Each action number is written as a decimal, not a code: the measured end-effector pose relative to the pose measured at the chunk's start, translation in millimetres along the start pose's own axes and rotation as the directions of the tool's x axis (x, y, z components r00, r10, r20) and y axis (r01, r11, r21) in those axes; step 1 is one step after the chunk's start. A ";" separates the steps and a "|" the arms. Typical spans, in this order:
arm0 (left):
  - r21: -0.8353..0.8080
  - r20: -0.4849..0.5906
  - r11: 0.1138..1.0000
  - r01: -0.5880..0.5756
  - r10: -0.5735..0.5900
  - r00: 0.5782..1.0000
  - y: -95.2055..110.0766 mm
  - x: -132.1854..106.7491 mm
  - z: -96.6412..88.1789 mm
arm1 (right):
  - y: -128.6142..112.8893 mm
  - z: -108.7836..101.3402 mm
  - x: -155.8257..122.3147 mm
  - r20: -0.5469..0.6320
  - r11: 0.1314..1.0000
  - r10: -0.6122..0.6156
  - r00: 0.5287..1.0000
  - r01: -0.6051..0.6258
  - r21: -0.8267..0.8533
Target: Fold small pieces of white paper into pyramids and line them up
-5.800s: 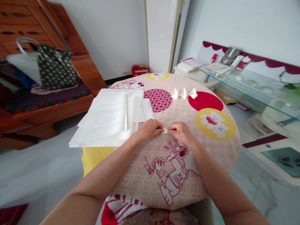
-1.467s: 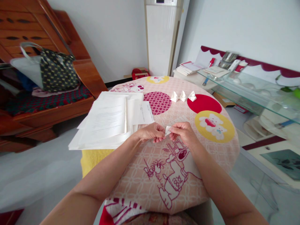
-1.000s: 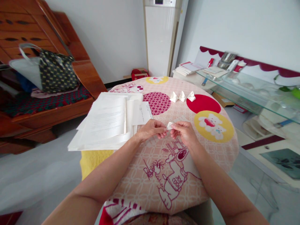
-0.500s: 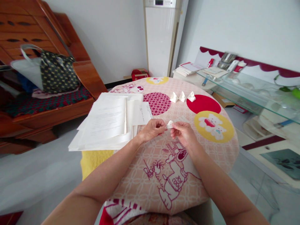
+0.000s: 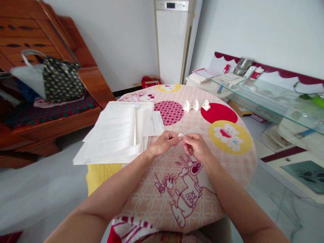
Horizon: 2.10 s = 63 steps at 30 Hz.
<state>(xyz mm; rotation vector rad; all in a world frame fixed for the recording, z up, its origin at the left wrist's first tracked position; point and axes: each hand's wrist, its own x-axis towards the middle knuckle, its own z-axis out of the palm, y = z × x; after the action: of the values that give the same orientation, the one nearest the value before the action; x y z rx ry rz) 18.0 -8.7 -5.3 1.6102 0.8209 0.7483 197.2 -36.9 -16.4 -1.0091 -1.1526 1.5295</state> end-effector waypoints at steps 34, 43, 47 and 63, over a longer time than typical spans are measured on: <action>-0.271 0.044 0.961 0.052 -0.042 0.998 -8.9 1.9 5.7 | 0.4 8.5 -2.8 -0.103 0.993 -0.064 0.993 0.073 0.092; -0.293 0.095 0.950 0.104 -0.080 0.992 -5.5 0.9 2.4 | 3.5 8.6 -4.2 -0.092 0.996 -0.077 0.993 0.081 0.038; -0.272 0.085 0.958 0.087 -0.066 0.994 -7.3 1.2 3.6 | 3.5 7.7 -4.4 -0.104 0.995 -0.092 0.990 0.094 0.020; -0.150 -0.020 0.986 0.068 -0.072 0.997 -18.3 5.7 -11.7 | 6.5 3.8 0.9 -0.209 0.996 -0.090 0.974 0.083 -0.045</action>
<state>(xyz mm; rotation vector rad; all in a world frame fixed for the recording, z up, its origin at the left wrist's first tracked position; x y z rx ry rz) 9.3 4.9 -21.0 1.4339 0.8162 0.7634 192.1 -37.6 -22.0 -1.1031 -1.0630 1.3028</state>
